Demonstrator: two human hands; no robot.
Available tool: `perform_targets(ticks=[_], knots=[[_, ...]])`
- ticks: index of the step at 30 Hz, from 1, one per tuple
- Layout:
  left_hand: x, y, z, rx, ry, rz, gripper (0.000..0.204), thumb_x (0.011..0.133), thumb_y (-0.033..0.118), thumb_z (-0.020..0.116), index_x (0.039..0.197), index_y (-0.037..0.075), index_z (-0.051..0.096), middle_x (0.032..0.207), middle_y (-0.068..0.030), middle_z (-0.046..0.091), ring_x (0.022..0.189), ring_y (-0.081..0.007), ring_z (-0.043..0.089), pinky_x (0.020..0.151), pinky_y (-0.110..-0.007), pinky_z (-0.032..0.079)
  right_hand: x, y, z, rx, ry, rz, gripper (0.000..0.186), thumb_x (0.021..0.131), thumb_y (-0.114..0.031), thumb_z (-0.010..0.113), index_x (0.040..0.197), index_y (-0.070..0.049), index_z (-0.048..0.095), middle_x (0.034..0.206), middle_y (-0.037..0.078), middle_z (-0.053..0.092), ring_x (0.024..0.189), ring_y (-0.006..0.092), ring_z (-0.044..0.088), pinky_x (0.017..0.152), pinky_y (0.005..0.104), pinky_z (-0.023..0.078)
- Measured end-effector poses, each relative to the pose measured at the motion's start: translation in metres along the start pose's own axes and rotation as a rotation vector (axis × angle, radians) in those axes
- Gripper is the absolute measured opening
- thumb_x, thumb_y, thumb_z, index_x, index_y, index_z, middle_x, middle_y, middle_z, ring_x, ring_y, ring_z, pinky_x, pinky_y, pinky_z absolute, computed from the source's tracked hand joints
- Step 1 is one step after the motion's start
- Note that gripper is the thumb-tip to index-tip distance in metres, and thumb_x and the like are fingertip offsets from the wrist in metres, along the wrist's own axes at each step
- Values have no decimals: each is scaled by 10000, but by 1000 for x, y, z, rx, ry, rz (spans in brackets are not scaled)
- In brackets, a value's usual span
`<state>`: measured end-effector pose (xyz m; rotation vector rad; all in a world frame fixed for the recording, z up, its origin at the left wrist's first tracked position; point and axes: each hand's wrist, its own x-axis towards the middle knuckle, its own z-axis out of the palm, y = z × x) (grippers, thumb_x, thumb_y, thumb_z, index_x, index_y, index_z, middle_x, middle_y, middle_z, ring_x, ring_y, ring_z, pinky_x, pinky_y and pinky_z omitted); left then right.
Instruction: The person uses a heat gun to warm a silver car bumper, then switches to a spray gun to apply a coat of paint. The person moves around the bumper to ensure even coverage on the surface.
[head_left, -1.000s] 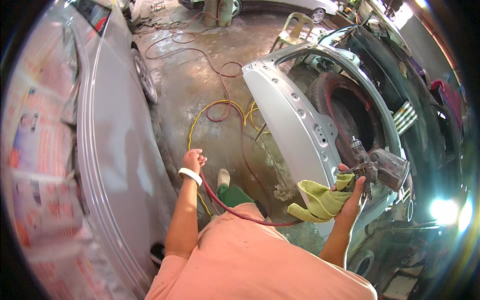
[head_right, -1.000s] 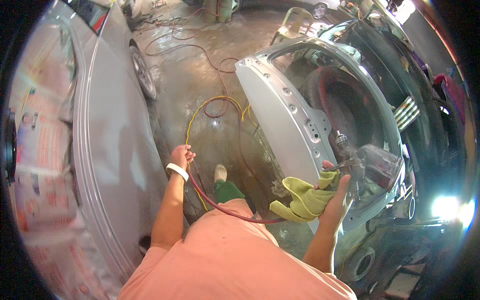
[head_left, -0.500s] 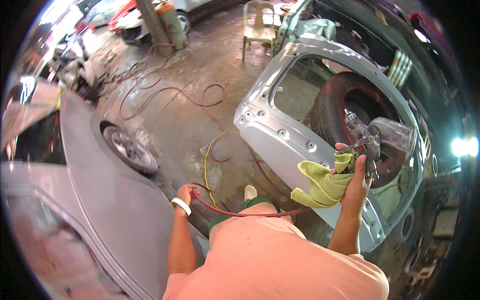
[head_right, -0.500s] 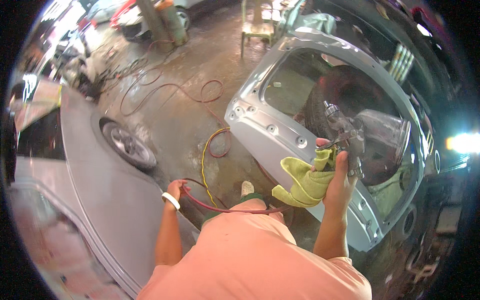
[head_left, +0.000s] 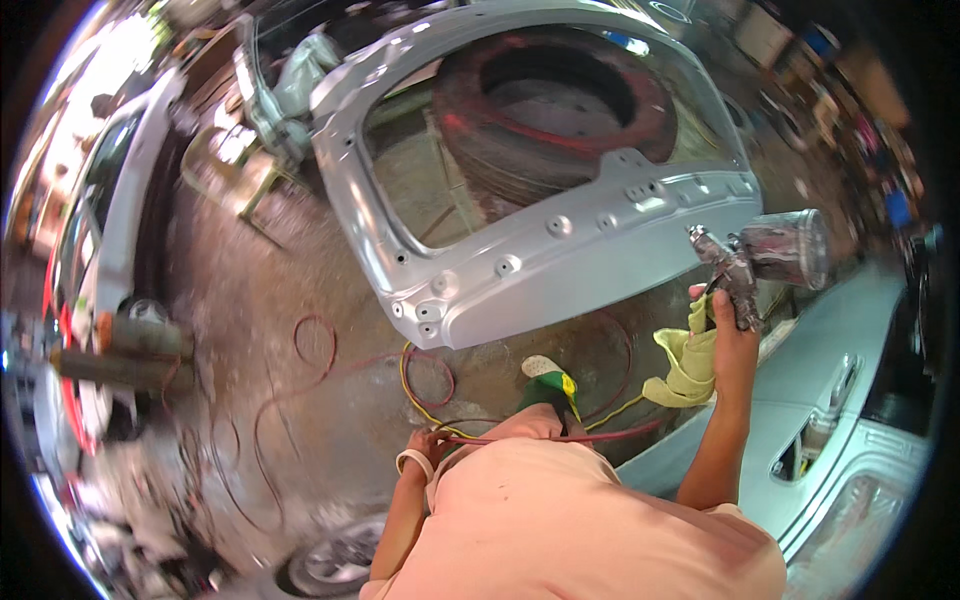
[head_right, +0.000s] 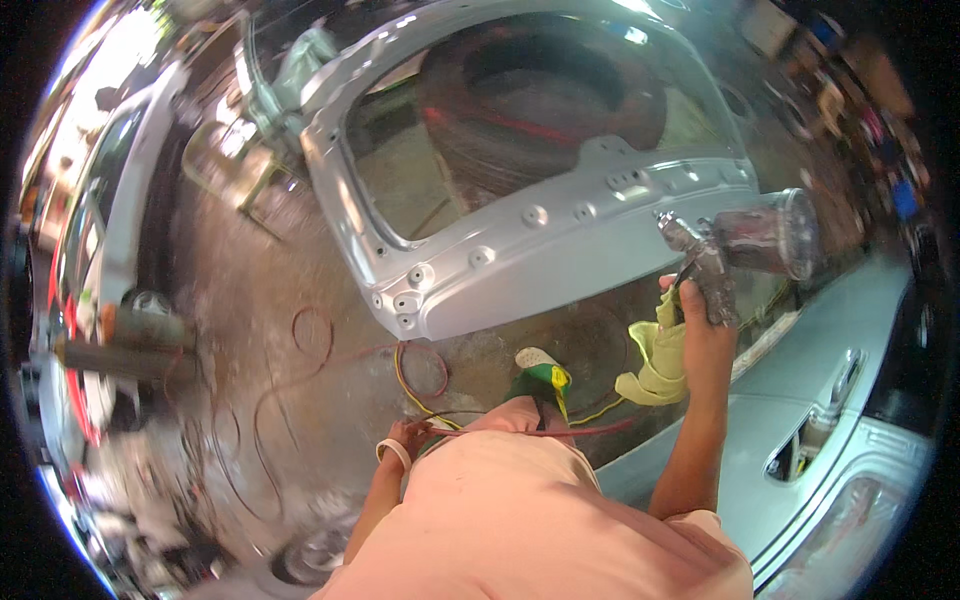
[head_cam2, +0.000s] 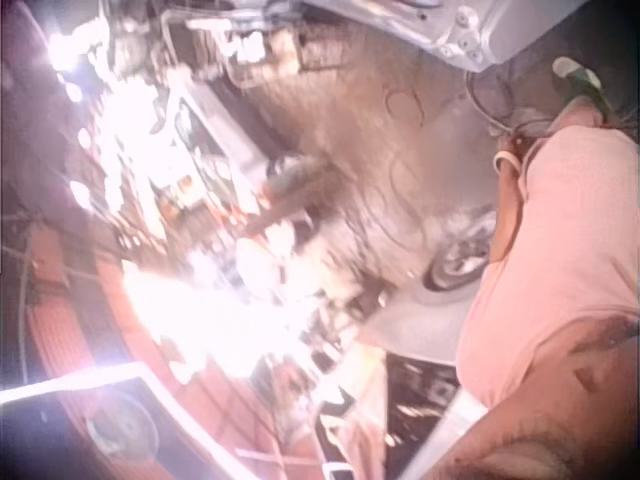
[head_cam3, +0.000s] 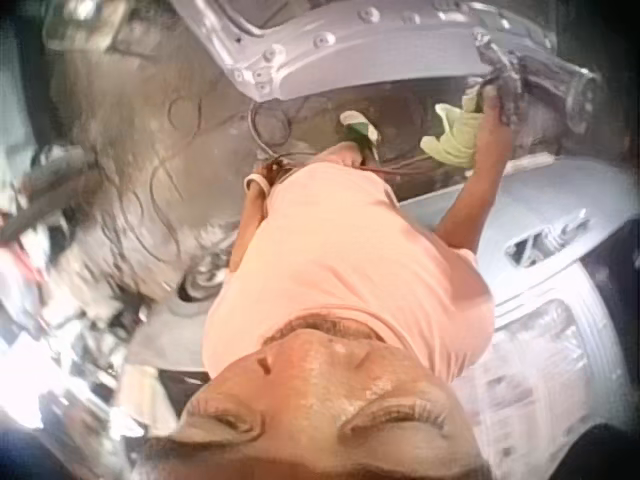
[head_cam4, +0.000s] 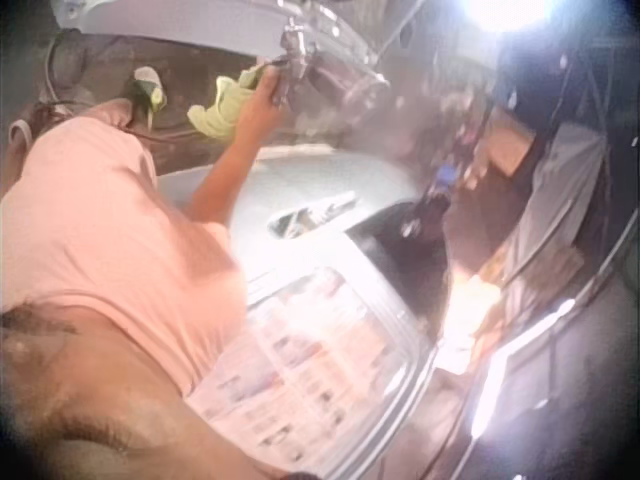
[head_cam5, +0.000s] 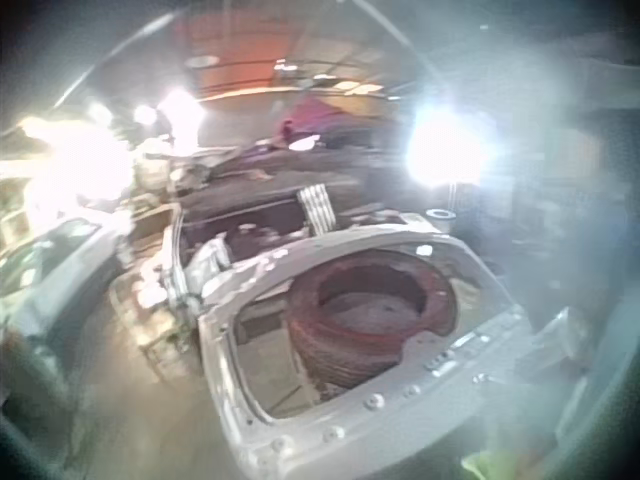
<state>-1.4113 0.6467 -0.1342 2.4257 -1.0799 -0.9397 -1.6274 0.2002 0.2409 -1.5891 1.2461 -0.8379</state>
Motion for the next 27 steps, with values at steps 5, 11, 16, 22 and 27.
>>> perform_targets(ticks=[5, 11, 16, 22, 27], knots=[[0, -34, -90, -121, -118, 486, 219, 869, 281, 769, 1009, 113, 765, 1048, -123, 711, 979, -330, 646, 863, -443, 515, -115, 47, -18, -114, 212, 127, 283, 1003, -296, 644, 1089, -30, 690, 937, 24, 710, 763, 119, 632, 633, 315, 526], [-33, -31, -149, -35, -535, 294, 245, 918, 235, 724, 1098, 70, 740, 1060, -161, 708, 996, -319, 665, 896, -413, 526, -205, 80, 30, -330, 59, 178, 409, 939, -367, 707, 1183, -44, 655, 1016, 212, 719, 913, 394, 695, 770, 448, 535], [-45, -23, -171, -51, -666, 232, 235, 921, 198, 699, 1125, 94, 749, 1062, -164, 719, 979, -322, 676, 872, -403, 537, -246, 92, 107, -265, -288, 21, 495, 909, -447, 721, 1219, -66, 660, 1001, 212, 720, 917, 425, 688, 769, 436, 546], [-30, -3, -167, -21, -665, 247, 253, 915, 228, 725, 1106, 64, 750, 1033, -147, 728, 957, -275, 679, 859, -377, 537, -232, 105, 124, -240, -515, -59, 527, 888, -491, 730, 1217, -84, 668, 975, 190, 727, 912, 393, 698, 761, 447, 541], [-10, 45, -152, -79, -659, 157, 289, 917, 254, 724, 1119, 49, 749, 1030, -145, 742, 945, -246, 684, 858, -363, 534, -170, 110, 56, -188, -257, 64, 501, 895, -480, 726, 1190, -79, 676, 975, 201, 726, 909, 416, 693, 775, 464, 537]])
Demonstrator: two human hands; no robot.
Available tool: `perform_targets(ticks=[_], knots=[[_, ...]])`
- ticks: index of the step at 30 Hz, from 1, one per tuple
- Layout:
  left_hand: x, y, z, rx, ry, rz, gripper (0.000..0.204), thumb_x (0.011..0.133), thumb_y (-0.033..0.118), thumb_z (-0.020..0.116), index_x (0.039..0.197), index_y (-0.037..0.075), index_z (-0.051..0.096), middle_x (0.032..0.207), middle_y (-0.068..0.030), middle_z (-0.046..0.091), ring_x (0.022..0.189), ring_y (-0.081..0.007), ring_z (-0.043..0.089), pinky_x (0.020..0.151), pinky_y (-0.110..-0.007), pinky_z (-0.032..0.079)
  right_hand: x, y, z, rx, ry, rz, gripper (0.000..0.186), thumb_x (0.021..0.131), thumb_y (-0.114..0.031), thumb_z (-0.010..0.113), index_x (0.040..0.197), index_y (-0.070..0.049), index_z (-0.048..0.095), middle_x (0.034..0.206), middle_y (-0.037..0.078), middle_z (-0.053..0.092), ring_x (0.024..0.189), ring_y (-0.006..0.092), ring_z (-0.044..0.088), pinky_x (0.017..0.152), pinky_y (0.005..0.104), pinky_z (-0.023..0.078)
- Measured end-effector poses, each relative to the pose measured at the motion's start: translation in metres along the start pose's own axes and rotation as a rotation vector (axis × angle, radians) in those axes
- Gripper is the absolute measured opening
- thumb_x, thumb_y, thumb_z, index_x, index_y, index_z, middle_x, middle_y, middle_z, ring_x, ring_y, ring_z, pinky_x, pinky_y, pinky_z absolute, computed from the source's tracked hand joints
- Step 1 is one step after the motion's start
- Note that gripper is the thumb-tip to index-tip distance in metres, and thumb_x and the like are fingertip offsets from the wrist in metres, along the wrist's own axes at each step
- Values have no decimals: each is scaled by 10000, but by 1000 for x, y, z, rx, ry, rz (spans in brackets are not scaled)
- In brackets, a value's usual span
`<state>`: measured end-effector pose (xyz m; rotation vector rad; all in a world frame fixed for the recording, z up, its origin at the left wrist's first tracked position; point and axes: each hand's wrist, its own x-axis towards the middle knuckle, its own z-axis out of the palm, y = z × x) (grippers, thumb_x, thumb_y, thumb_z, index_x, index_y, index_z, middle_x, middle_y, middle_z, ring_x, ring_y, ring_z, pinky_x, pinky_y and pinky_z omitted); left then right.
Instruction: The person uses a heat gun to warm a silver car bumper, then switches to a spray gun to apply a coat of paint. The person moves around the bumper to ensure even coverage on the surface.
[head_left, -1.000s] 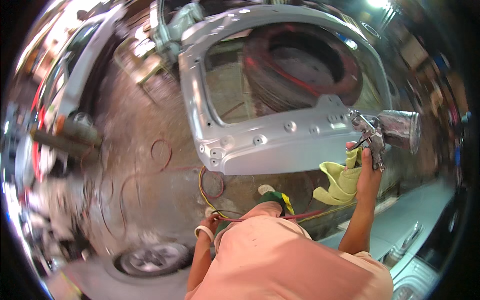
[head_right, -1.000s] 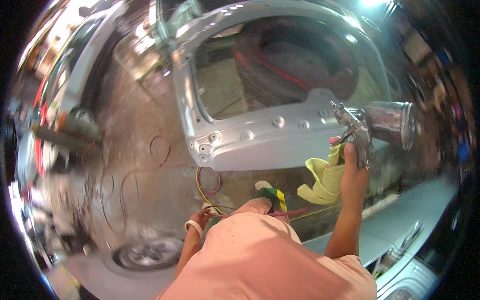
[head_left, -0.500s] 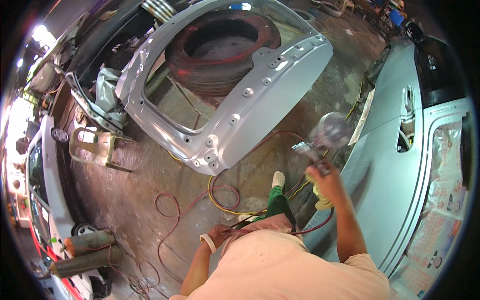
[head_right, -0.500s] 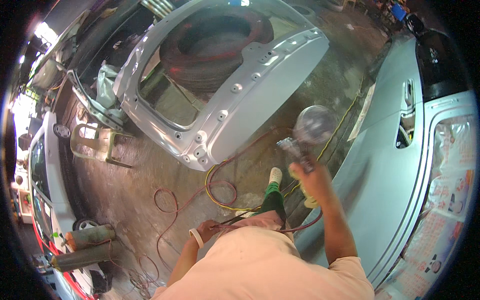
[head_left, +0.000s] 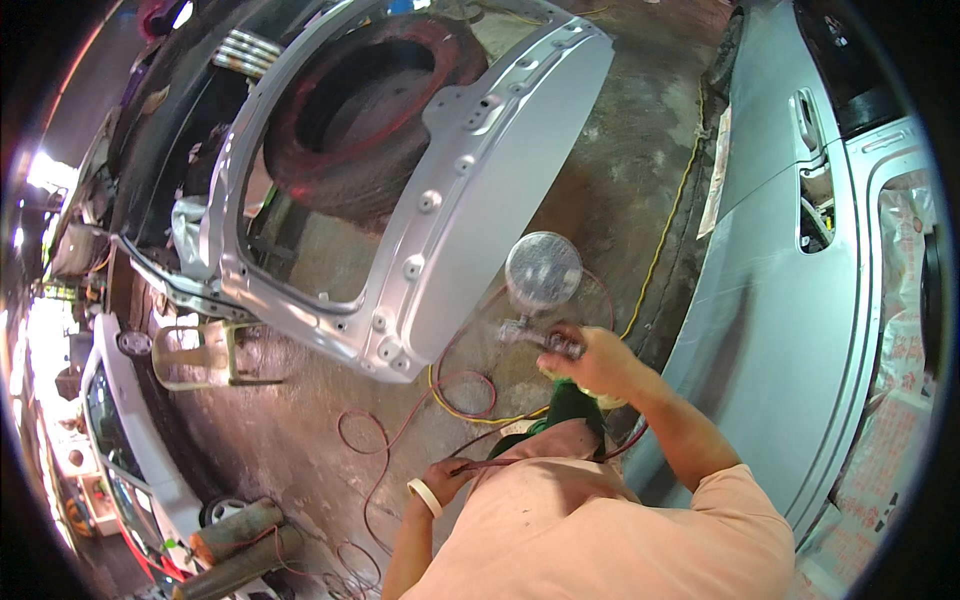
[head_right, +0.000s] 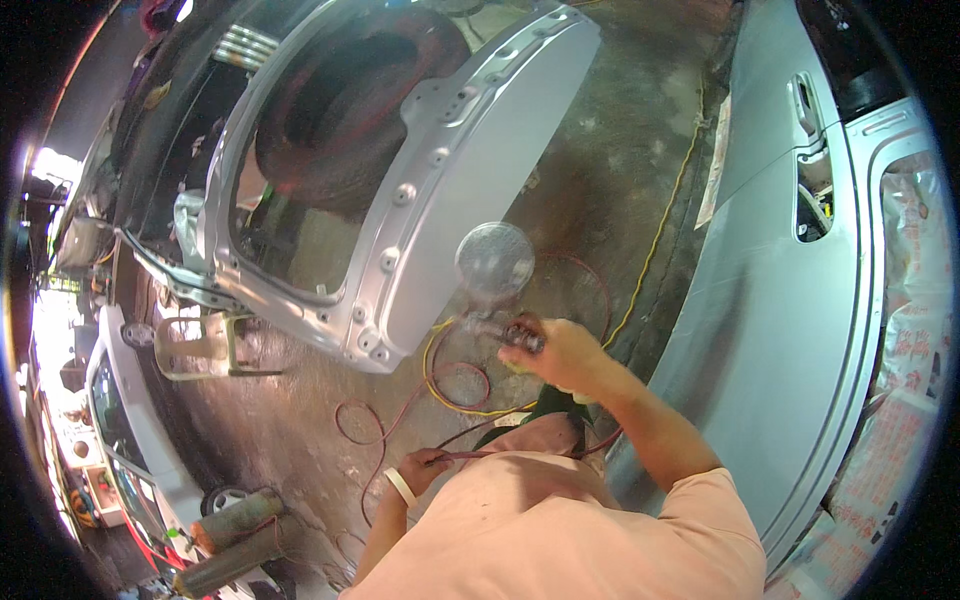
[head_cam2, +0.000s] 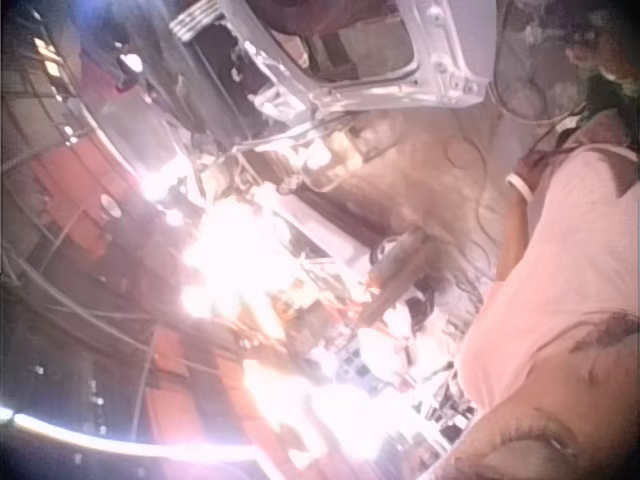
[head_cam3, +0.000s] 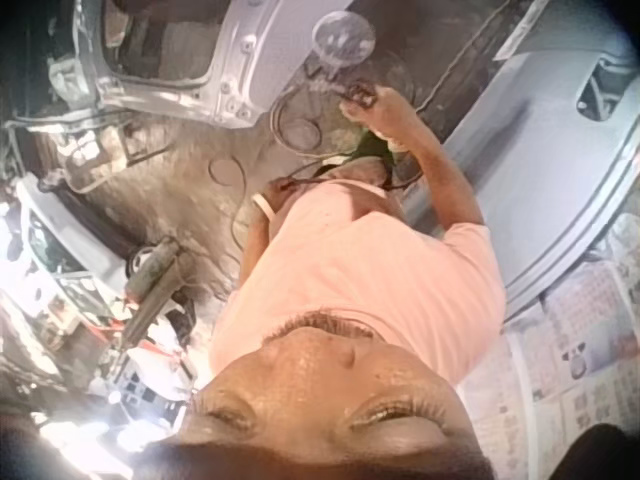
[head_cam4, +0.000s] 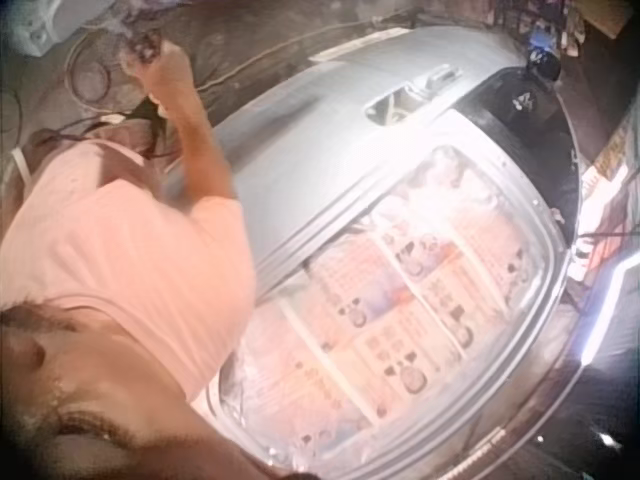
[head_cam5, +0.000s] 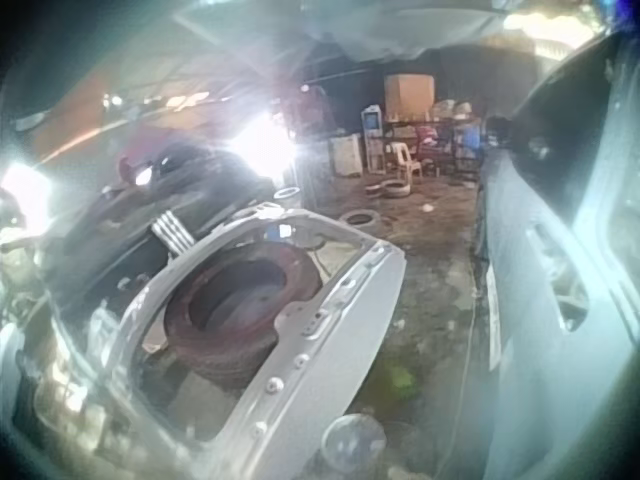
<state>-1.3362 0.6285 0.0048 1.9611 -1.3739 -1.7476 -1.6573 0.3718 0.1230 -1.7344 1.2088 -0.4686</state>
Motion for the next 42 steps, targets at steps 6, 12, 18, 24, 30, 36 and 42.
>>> perform_targets(ticks=[6, 12, 18, 24, 30, 36, 42], knots=[[69, 69, 30, -153, -110, -28, 361, 939, 358, 698, 1159, 76, 745, 1033, -159, 754, 932, -249, 710, 854, -367, 541, 90, 58, -137, -53, 272, 110, 551, 888, -473, 742, 1236, -56, 647, 1035, 204, 733, 1034, 398, 692, 847, 449, 534], [158, 191, 50, -251, -238, 16, 367, 976, 318, 683, 1205, 32, 710, 924, -50, 713, 783, -88, 610, 723, -272, 523, 215, 142, -284, -23, 465, 41, 512, 909, -456, 729, 1229, -62, 659, 1089, 155, 744, 1038, 341, 705, 873, 429, 528], [208, 307, 37, -161, -351, 104, 350, 1012, 233, 620, 1278, 8, 660, 1125, -76, 714, 1045, -163, 632, 947, -309, 484, 323, 201, -425, -35, 575, -72, 408, 948, -417, 680, 1153, -65, 708, 1045, 128, 754, 1018, 285, 703, 879, 409, 510], [214, 330, 45, -319, -333, 148, 341, 1041, 225, 588, 1332, 50, 622, 843, 11, 565, 697, -88, 512, 621, -265, 454, 402, 222, -482, -188, 757, 35, 418, 939, -418, 672, 1156, -63, 708, 1099, 162, 746, 1040, 339, 698, 894, 422, 506], [198, 322, 48, -480, -402, 108, 352, 1056, 244, 567, 1365, 77, 587, 743, 61, 428, 621, -64, 395, 556, -240, 382, 420, 246, -509, -303, 910, -48, 415, 935, -405, 684, 1182, -72, 708, 1099, 189, 738, 1007, 344, 705, 844, 419, 525], [152, 260, 50, -385, -268, 195, 354, 1054, 258, 567, 1334, 47, 621, 791, 36, 512, 697, -53, 460, 605, -239, 407, 358, 126, -387, -182, 553, -142, 410, 930, -422, 693, 1175, -93, 697, 1058, 179, 744, 1012, 360, 704, 843, 421, 528], [73, 138, 39, -223, -317, 47, 368, 1028, 284, 576, 1293, 40, 650, 1113, -115, 711, 959, -196, 656, 835, -333, 527, 225, 18, -227, -257, 391, -78, 547, 909, -496, 694, 1277, -97, 627, 1080, 205, 731, 1047, 418, 681, 878, 455, 514]])
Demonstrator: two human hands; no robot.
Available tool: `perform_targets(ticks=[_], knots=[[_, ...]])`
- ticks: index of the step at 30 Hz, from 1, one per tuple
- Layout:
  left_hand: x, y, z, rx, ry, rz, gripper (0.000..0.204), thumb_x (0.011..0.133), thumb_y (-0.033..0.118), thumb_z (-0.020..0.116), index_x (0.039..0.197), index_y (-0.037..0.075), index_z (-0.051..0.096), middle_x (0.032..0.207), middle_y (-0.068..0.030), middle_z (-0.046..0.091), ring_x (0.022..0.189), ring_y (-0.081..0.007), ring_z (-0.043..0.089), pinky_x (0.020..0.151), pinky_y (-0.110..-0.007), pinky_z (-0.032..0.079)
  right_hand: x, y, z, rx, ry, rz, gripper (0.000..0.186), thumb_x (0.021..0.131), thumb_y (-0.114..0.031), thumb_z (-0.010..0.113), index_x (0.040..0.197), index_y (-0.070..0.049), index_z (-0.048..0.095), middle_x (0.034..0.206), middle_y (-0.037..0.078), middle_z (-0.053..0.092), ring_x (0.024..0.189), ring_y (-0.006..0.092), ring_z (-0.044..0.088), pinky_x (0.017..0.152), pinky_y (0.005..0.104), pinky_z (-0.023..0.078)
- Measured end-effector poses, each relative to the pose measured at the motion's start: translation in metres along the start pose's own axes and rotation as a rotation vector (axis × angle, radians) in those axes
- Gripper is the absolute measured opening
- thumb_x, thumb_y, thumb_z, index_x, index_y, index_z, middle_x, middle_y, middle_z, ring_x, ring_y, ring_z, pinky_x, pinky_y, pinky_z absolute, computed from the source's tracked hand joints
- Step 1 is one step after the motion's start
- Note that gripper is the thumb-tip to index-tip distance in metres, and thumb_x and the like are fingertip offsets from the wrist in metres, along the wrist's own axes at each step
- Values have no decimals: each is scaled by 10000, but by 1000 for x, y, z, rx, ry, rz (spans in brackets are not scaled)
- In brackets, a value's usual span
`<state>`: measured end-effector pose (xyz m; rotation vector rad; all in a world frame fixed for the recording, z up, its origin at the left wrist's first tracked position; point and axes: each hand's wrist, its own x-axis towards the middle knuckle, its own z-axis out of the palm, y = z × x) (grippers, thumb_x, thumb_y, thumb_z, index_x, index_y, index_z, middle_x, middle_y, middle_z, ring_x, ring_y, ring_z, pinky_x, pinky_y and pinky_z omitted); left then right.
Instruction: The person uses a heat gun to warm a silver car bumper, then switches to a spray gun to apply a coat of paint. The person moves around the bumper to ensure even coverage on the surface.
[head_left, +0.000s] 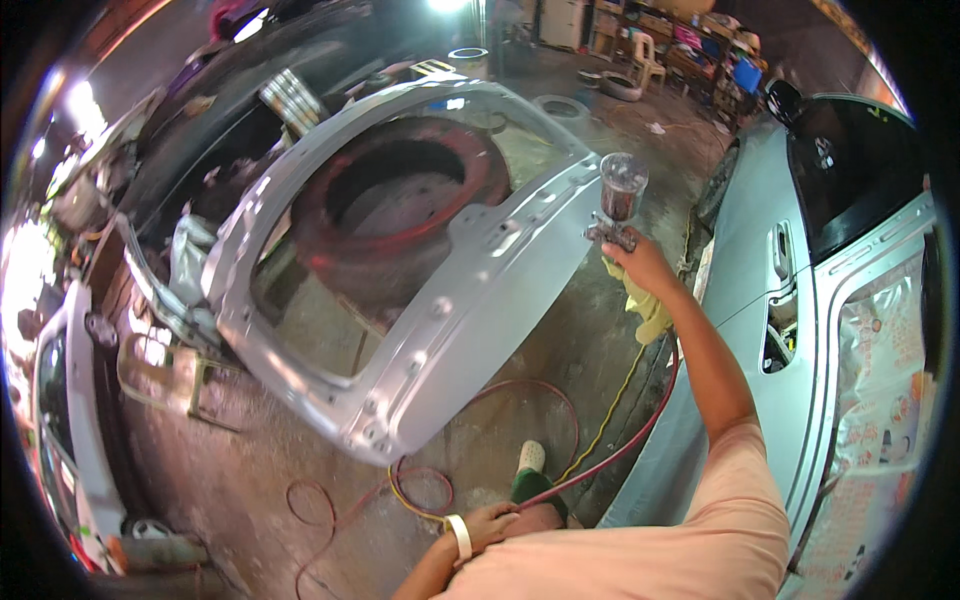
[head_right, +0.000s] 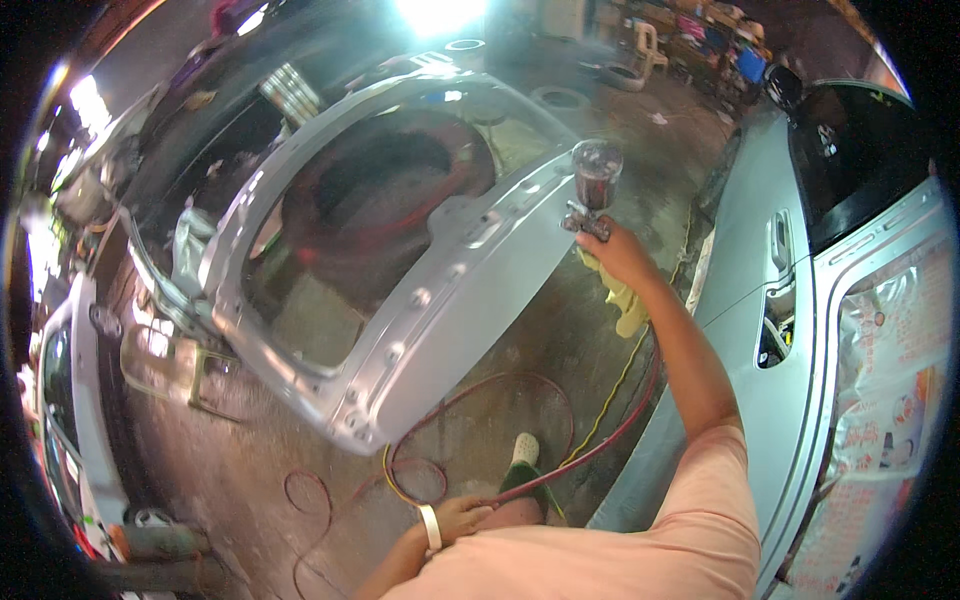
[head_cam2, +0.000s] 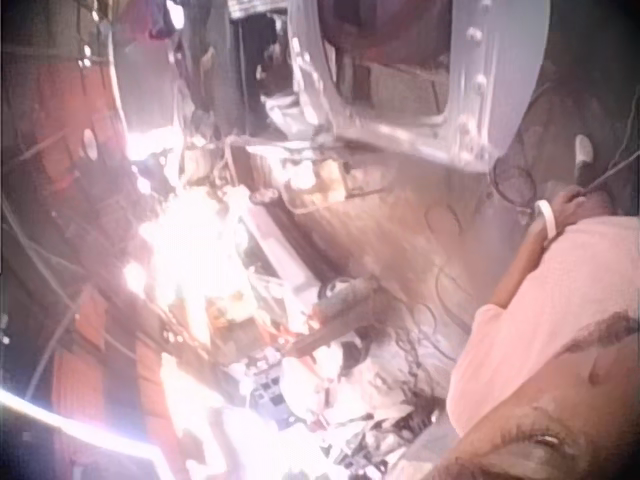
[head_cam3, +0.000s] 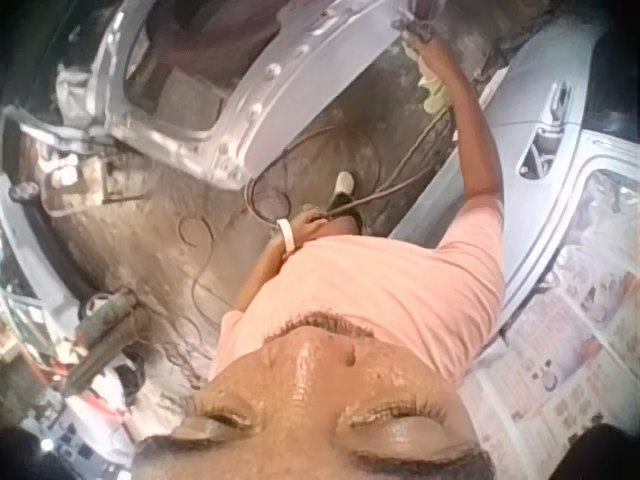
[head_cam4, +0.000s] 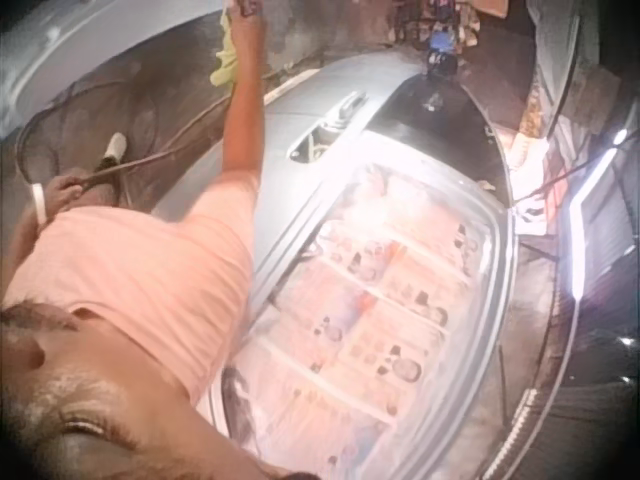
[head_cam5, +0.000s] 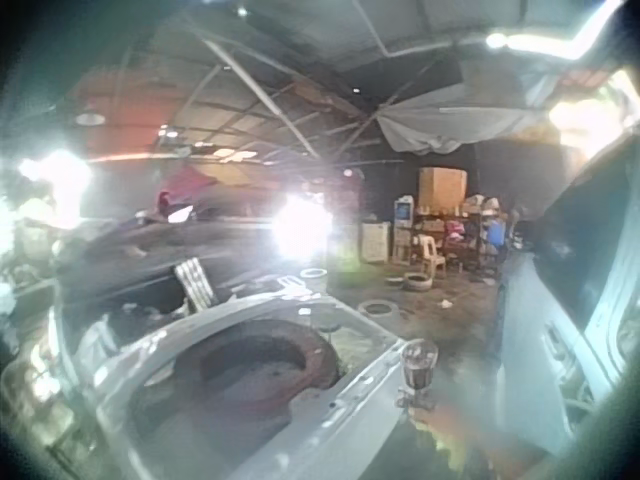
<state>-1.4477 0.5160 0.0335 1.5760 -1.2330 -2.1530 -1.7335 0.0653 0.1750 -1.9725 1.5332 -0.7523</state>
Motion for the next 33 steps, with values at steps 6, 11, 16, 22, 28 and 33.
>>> perform_targets(ticks=[6, 11, 16, 22, 28, 33], knots=[[-123, -153, -11, 141, 202, 238, 401, 985, 341, 604, 1232, 35, 678, 1101, -190, 727, 1002, -311, 688, 891, -389, 530, -206, -173, 85, -357, -177, -29, 772, 893, -640, 630, 1353, -22, 575, 1143, 296, 678, 1125, 454, 638, 935, 492, 508], [-212, -272, -4, 199, 254, 280, 424, 965, 362, 618, 1262, 63, 665, 1169, -212, 707, 1096, -360, 673, 950, -432, 519, -354, -266, 167, -415, -367, -63, 814, 885, -633, 645, 1392, -4, 548, 1115, 293, 688, 1098, 451, 653, 928, 481, 513], [-275, -389, 9, 186, 320, 223, 372, 974, 336, 603, 1249, 95, 669, 1194, -176, 709, 1118, -372, 665, 958, -428, 521, -468, -343, 222, -149, -510, -103, 583, 922, -475, 682, 1252, 5, 646, 1026, 263, 709, 991, 412, 690, 856, 428, 524], [-306, -493, 18, 126, 571, -35, 289, 954, 238, 589, 1194, 121, 701, 1188, -161, 712, 1132, -362, 664, 963, -452, 528, -521, -428, 244, 174, -403, -268, 302, 960, -219, 685, 1188, -21, 687, 1079, 107, 738, 913, 204, 662, 843, 375, 513], [-338, -545, 40, -41, 926, -346, 552, 930, 290, 681, 1441, 161, 518, 1449, -183, 522, 1323, -390, 522, 1105, -483, 447, -496, -549, 287, 657, -208, -412, 344, 998, -277, 646, 1205, -4, 683, 1185, 67, 705, 1078, 177, 614, 964, 352, 460], [-349, -583, 51, -310, 1045, -372, 657, 966, 388, 644, 1524, 127, 416, 1540, -220, 420, 1418, -421, 413, 1157, -502, 391, -422, -607, 390, 905, -50, -347, 392, 994, -326, 660, 1176, 21, 681, 1147, 87, 702, 1072, 193, 613, 952, 365, 465]])
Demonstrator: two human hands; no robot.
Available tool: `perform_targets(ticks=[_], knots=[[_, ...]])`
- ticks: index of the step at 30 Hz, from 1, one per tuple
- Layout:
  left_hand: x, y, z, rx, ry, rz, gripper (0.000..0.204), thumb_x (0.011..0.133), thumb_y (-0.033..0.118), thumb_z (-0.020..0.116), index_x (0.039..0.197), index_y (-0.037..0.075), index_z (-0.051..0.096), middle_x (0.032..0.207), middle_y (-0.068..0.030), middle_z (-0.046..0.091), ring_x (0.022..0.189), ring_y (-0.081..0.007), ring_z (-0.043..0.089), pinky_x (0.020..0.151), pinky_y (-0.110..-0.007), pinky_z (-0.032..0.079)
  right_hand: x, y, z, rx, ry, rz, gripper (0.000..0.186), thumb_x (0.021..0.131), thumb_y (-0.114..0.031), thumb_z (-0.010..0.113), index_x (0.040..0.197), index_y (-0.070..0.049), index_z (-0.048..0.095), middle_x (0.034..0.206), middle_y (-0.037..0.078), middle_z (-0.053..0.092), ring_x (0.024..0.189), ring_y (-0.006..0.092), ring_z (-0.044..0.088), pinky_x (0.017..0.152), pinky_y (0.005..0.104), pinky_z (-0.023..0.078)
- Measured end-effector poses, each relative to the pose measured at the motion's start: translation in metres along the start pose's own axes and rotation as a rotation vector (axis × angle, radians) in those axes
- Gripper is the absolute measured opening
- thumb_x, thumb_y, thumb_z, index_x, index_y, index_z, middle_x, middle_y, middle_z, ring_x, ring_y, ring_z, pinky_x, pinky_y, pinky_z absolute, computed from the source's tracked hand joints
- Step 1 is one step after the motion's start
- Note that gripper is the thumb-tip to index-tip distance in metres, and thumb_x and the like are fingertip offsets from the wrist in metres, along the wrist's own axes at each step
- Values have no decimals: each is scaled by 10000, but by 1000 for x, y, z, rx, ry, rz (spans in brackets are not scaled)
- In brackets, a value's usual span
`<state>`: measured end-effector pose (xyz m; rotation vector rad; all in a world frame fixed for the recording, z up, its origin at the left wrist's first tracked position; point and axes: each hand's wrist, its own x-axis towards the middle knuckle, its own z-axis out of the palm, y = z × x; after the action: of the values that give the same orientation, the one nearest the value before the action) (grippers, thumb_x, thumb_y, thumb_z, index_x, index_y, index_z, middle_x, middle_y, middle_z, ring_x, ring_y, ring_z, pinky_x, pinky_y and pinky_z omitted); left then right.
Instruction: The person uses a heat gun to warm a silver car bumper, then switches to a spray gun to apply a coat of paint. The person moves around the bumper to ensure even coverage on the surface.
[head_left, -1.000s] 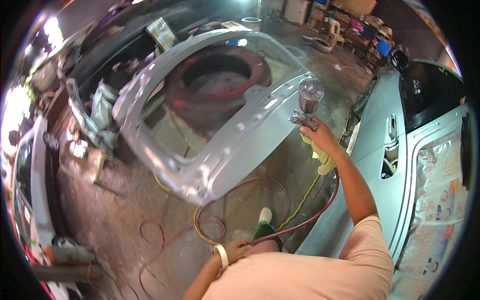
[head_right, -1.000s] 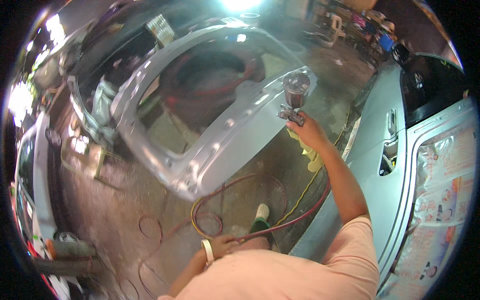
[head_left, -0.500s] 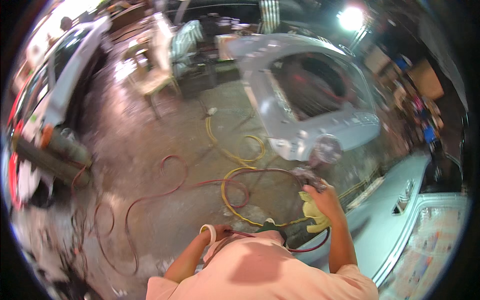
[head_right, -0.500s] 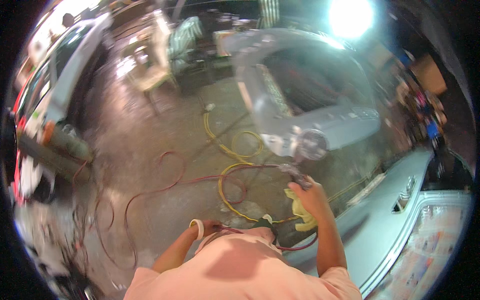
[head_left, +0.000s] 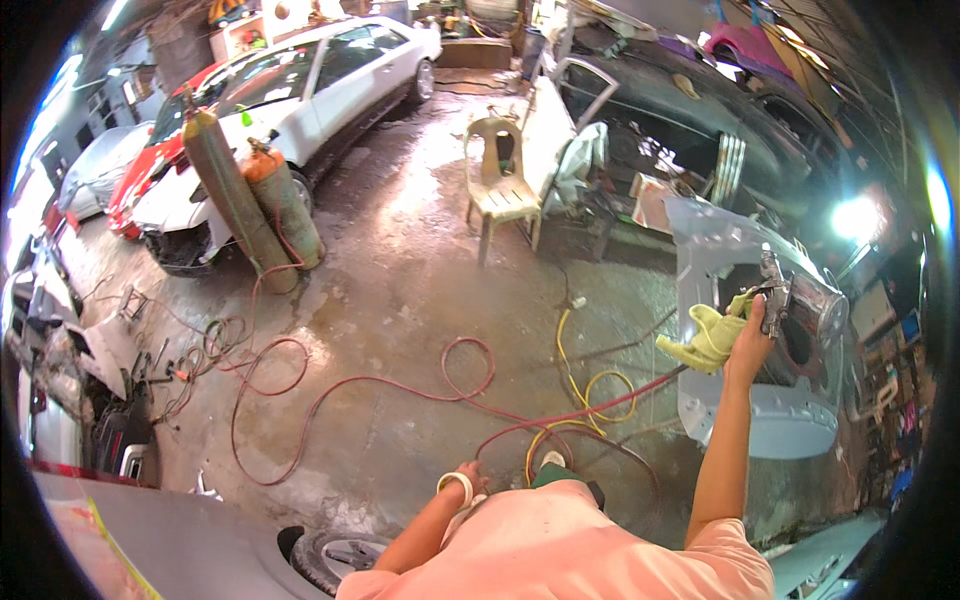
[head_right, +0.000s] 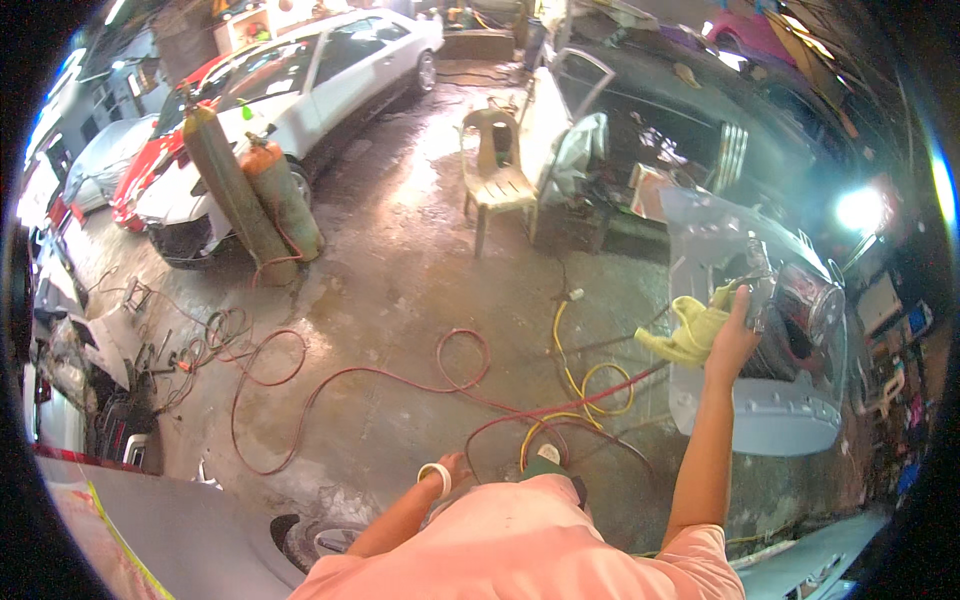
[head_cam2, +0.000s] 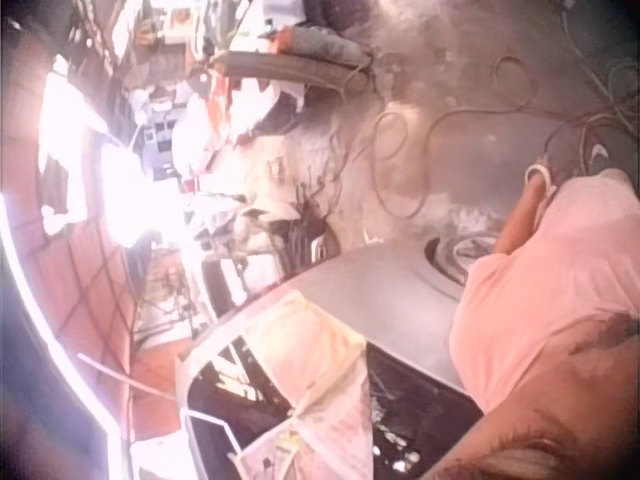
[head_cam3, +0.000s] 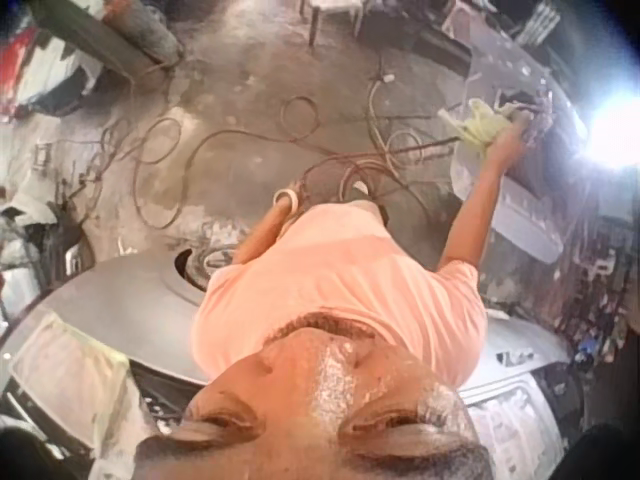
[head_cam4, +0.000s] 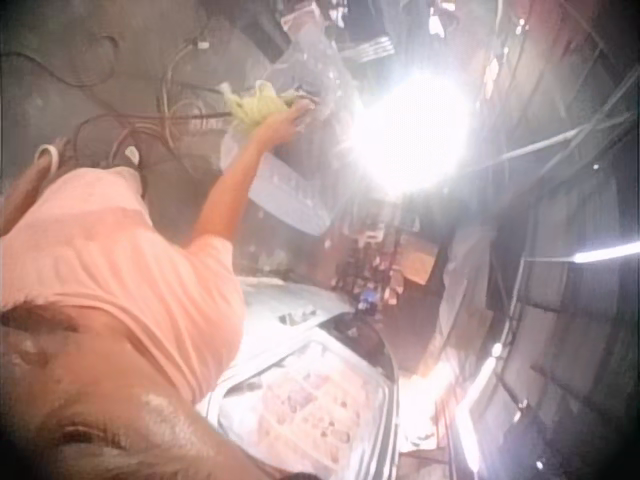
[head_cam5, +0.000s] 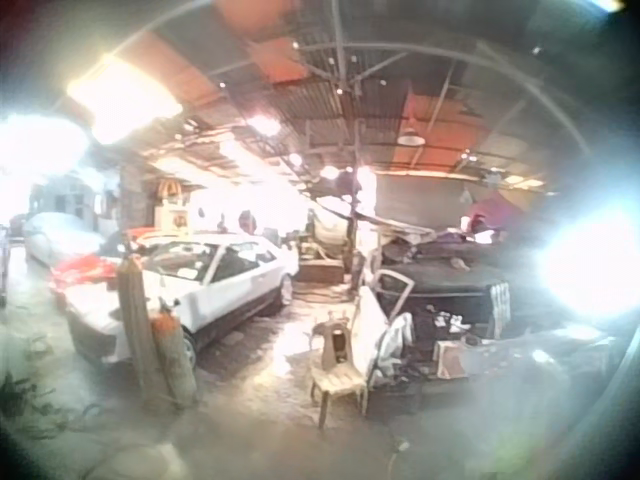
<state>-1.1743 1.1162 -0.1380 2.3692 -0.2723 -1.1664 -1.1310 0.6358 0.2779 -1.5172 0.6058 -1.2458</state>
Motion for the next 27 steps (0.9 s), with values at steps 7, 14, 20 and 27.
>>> perform_targets(ticks=[7, 14, 20, 27], knots=[[3, -76, 5, -195, -96, -185, 620, 984, 437, 562, 1468, 54, 501, 1525, -212, 471, 1418, -394, 433, 1163, -479, 363, 32, 125, 122, -134, 15, -107, 613, 955, -315, 696, 1409, 43, 493, 1385, 189, 563, 1253, 305, 550, 1061, 405, 414], [48, -118, -7, -464, -259, -501, 640, 953, 448, 599, 1457, 62, 525, 1469, -197, 544, 1354, -400, 510, 1128, -476, 402, 47, 289, 205, -205, -267, -71, 594, 960, -335, 667, 1431, -11, 509, 1389, 216, 581, 1239, 354, 570, 1038, 431, 430], [99, -66, -100, -774, -164, -784, 637, 948, 457, 619, 1450, 73, 538, 1445, -171, 573, 1321, -374, 545, 1097, -467, 421, 44, 343, 286, -419, -500, -8, 492, 946, -305, 671, 1306, 23, 600, 1212, 246, 659, 1113, 385, 627, 966, 444, 469], [214, -35, -252, -723, -94, -734, 607, 959, 438, 604, 1445, 80, 545, 1438, -155, 582, 1314, -360, 551, 1084, -469, 424, 43, 440, 361, -624, -633, -13, 356, 934, -306, 686, 1072, 21, 663, 982, 235, 660, 944, 451, 609, 853, 514, 463]])
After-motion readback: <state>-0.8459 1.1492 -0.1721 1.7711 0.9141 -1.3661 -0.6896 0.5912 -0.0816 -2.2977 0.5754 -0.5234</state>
